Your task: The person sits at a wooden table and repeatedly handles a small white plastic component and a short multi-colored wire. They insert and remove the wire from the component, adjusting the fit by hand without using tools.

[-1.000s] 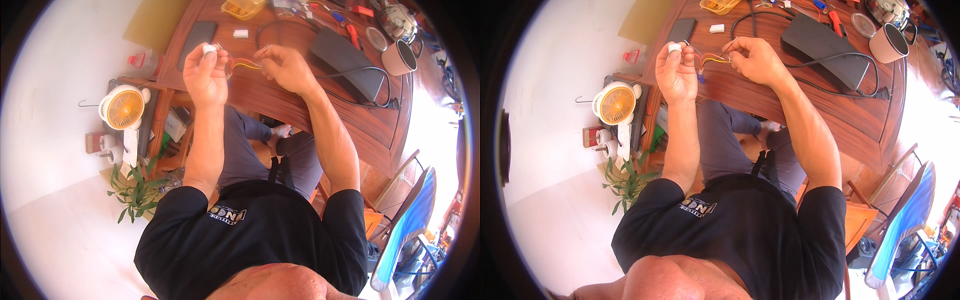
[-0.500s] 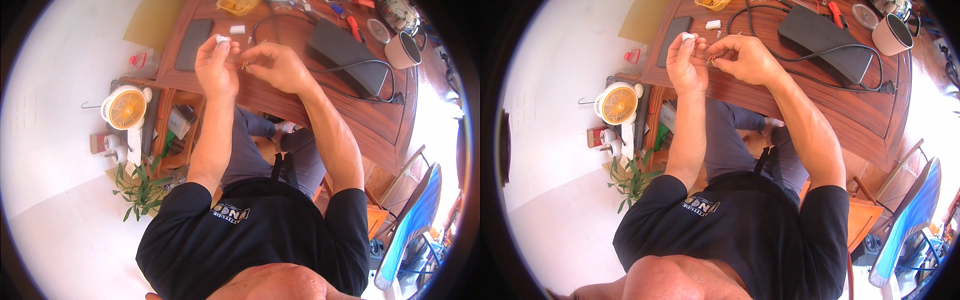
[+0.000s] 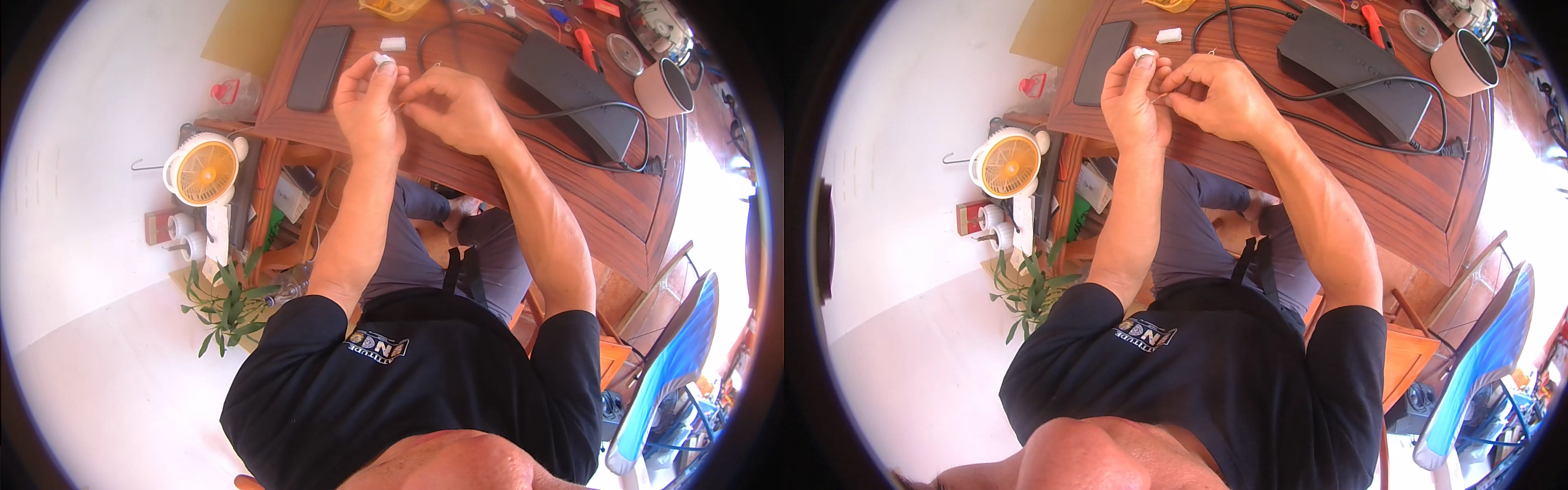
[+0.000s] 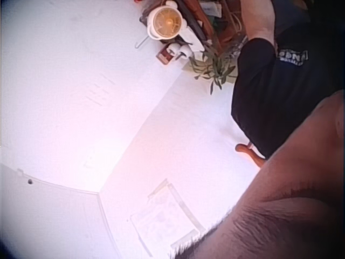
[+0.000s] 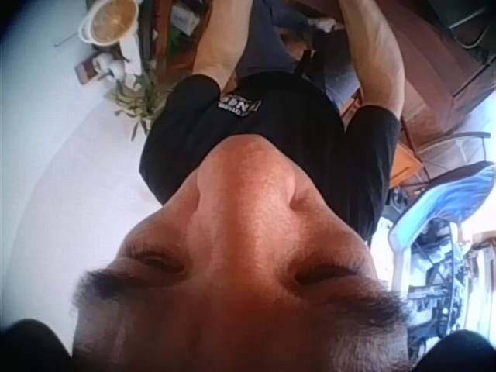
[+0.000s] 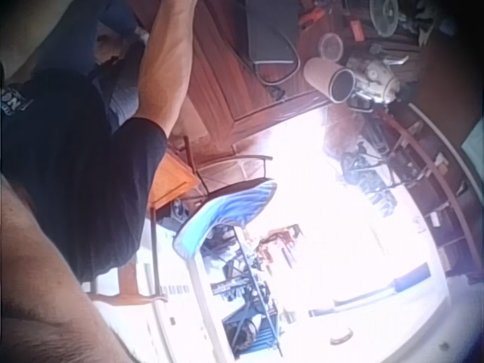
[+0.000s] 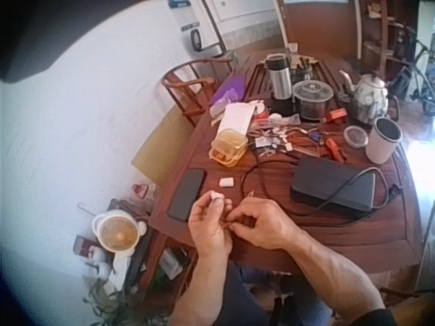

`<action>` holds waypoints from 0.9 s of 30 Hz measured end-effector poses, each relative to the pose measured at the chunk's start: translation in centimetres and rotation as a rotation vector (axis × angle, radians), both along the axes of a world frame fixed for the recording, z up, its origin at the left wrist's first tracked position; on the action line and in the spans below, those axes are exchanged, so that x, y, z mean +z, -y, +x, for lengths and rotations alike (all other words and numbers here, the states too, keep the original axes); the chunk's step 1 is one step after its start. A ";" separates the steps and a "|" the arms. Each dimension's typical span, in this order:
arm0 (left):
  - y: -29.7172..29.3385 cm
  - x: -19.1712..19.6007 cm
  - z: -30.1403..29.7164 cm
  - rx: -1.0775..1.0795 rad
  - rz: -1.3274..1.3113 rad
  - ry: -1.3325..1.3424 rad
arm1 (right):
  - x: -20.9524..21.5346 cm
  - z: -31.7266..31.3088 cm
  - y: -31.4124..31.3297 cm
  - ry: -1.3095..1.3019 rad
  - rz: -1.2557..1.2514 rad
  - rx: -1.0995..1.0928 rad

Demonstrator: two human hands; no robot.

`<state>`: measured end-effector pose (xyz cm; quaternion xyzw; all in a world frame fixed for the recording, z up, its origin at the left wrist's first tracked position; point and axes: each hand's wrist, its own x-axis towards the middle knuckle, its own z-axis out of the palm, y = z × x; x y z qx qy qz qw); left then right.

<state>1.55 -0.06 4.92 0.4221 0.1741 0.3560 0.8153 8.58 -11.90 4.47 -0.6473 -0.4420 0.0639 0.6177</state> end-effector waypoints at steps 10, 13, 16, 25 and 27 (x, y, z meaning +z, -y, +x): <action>0.2 0.9 -0.6 -0.038 -0.005 0.018 | -0.2 0.1 0.0 -0.145 0.039 0.051; 0.1 1.3 -1.1 -0.046 0.005 0.017 | -0.1 0.1 0.1 -0.182 0.056 0.077; 0.1 1.5 -1.5 -0.052 0.017 0.007 | 0.1 0.1 0.2 -0.240 0.051 0.111; 0.4 0.7 -1.7 -0.066 0.052 0.021 | 1.0 -0.1 0.7 -0.305 -0.051 0.100; 0.4 0.4 -1.7 -0.074 0.047 0.016 | 1.0 -0.1 0.6 -0.319 -0.065 0.095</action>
